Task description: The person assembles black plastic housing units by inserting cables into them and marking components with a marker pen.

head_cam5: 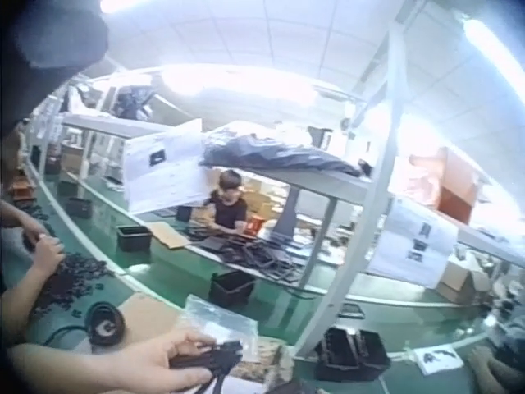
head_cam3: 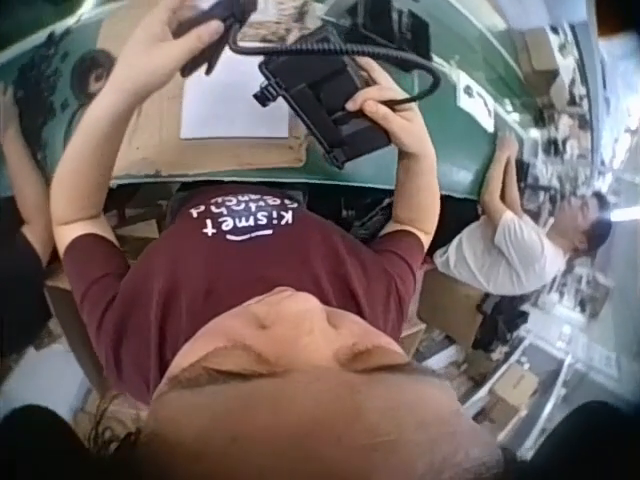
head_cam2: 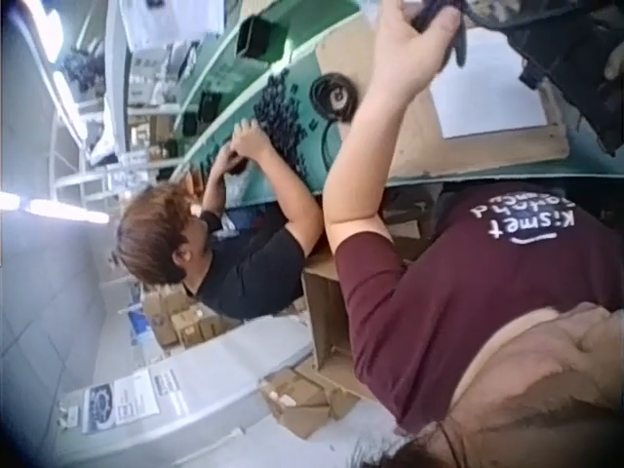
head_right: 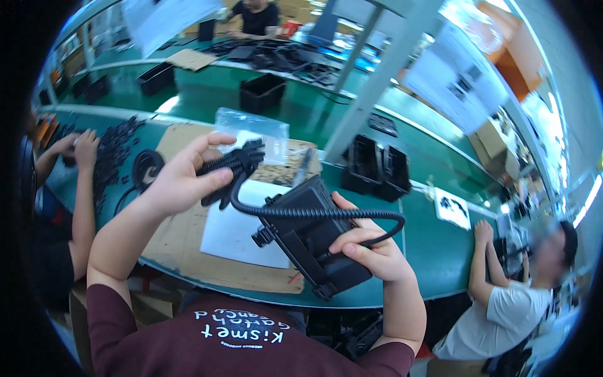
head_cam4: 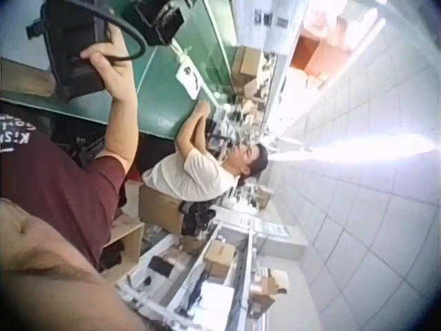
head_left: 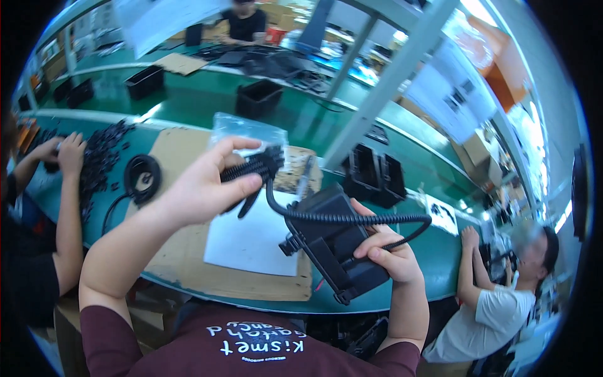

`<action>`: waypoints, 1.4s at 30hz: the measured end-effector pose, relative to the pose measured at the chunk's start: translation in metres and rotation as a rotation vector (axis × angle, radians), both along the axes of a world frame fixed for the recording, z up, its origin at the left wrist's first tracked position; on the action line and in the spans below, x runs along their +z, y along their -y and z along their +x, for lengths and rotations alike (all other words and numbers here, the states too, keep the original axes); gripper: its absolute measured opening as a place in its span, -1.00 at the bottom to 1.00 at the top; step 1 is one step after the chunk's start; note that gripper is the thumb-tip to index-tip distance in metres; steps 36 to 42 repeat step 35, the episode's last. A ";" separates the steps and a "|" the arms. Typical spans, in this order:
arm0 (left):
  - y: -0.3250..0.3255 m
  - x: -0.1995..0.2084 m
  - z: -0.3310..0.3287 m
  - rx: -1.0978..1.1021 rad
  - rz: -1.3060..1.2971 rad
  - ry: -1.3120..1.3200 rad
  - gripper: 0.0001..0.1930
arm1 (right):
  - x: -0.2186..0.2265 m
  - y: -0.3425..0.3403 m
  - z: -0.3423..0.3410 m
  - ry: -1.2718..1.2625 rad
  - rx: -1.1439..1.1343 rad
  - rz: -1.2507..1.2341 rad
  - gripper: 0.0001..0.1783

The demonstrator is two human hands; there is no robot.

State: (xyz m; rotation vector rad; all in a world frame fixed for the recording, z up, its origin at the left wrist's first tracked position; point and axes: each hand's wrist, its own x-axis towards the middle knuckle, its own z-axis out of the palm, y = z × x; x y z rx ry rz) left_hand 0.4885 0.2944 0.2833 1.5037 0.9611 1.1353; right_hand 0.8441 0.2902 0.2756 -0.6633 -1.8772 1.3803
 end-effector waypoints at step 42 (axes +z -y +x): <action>0.038 -0.093 0.002 0.087 0.515 -0.963 -0.44 | -0.095 -0.034 0.311 1.235 -1.167 -0.164 -0.38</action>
